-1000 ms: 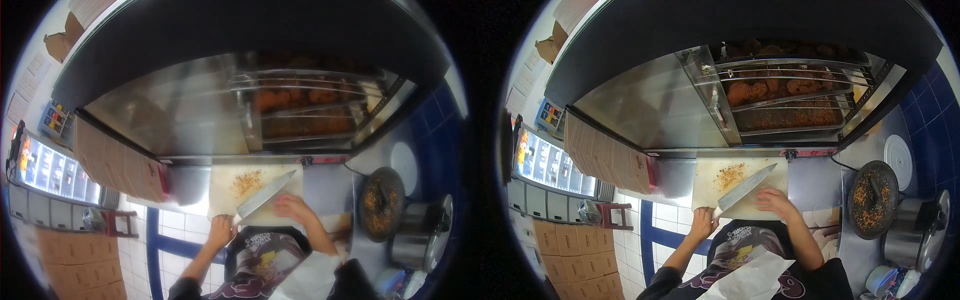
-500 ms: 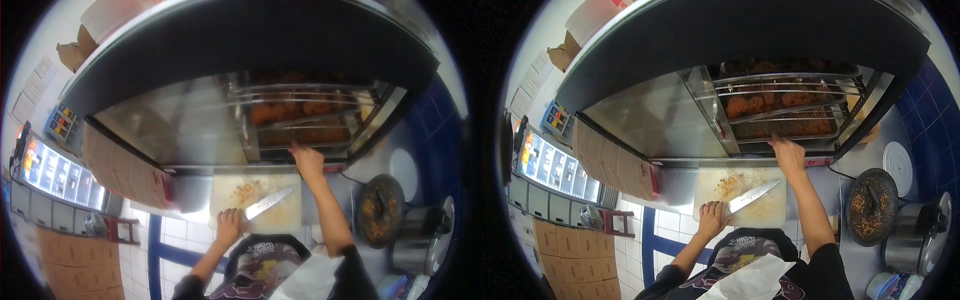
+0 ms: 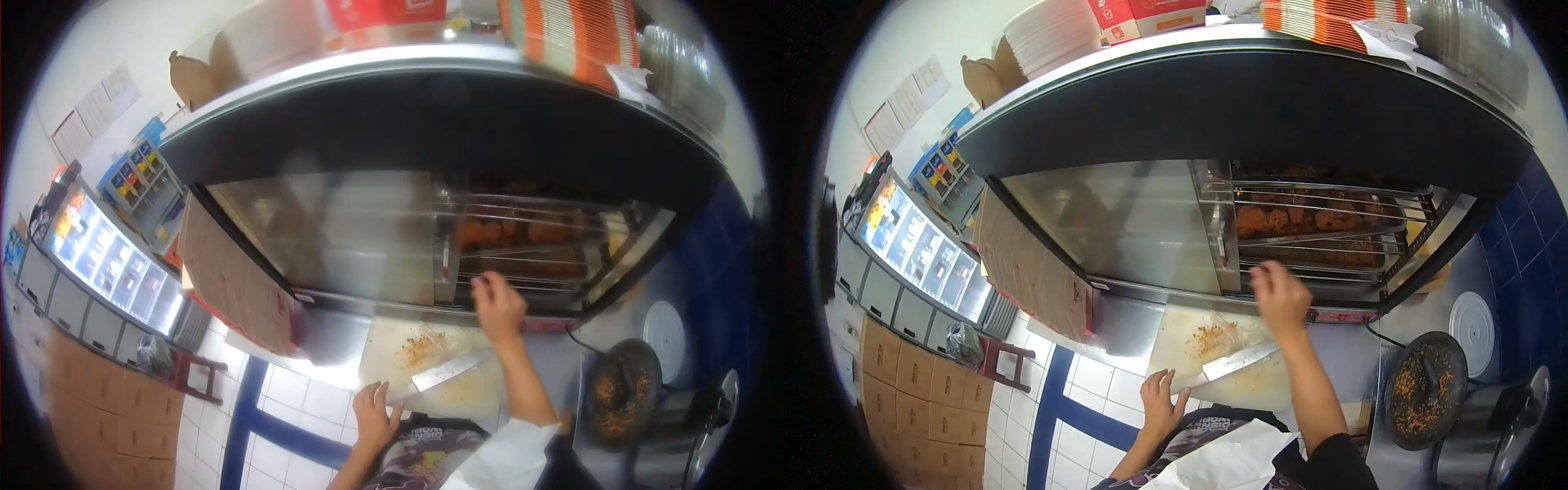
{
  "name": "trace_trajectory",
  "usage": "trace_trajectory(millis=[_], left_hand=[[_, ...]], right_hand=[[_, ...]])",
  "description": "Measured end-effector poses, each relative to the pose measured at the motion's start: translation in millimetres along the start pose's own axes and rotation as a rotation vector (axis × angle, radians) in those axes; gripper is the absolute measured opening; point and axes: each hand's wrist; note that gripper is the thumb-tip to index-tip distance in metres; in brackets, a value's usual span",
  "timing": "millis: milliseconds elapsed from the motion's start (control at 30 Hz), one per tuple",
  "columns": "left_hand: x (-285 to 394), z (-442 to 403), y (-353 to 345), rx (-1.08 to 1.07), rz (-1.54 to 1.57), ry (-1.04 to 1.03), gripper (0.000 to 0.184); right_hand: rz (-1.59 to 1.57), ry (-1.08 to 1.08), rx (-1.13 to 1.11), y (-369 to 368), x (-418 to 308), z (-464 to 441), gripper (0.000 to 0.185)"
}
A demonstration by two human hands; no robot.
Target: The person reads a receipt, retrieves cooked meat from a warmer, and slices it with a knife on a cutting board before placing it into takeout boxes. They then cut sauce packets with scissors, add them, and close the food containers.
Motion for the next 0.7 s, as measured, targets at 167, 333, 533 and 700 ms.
trace_trajectory(millis=[167, 333, 533, 700], left_hand=[[15, -29, 6, -0.004, 0.114, -0.101, 0.053], [22, -53, 18, 0.069, 0.242, -0.214, 0.050], [-27, -18, 40, -0.151, 0.489, 0.217, 0.045], [-41, -20, 29, -0.512, 0.778, 0.317, 0.049]], right_hand=[[-0.009, 0.127, 0.138, -26, -65, -33, 0.017], [0.280, 0.374, 0.156, -5, -56, -46, 0.017], [0.563, 0.209, 0.176, 73, 4, -30, 0.018], [0.817, 0.062, 0.156, 140, 51, -24, 0.027]])
Point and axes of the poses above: each hand's wrist, its own z-axis away from the middle knuckle, its own y-axis out of the back of the hand, x = y × z, and after that the axes turned 6 degrees about z, right-handed
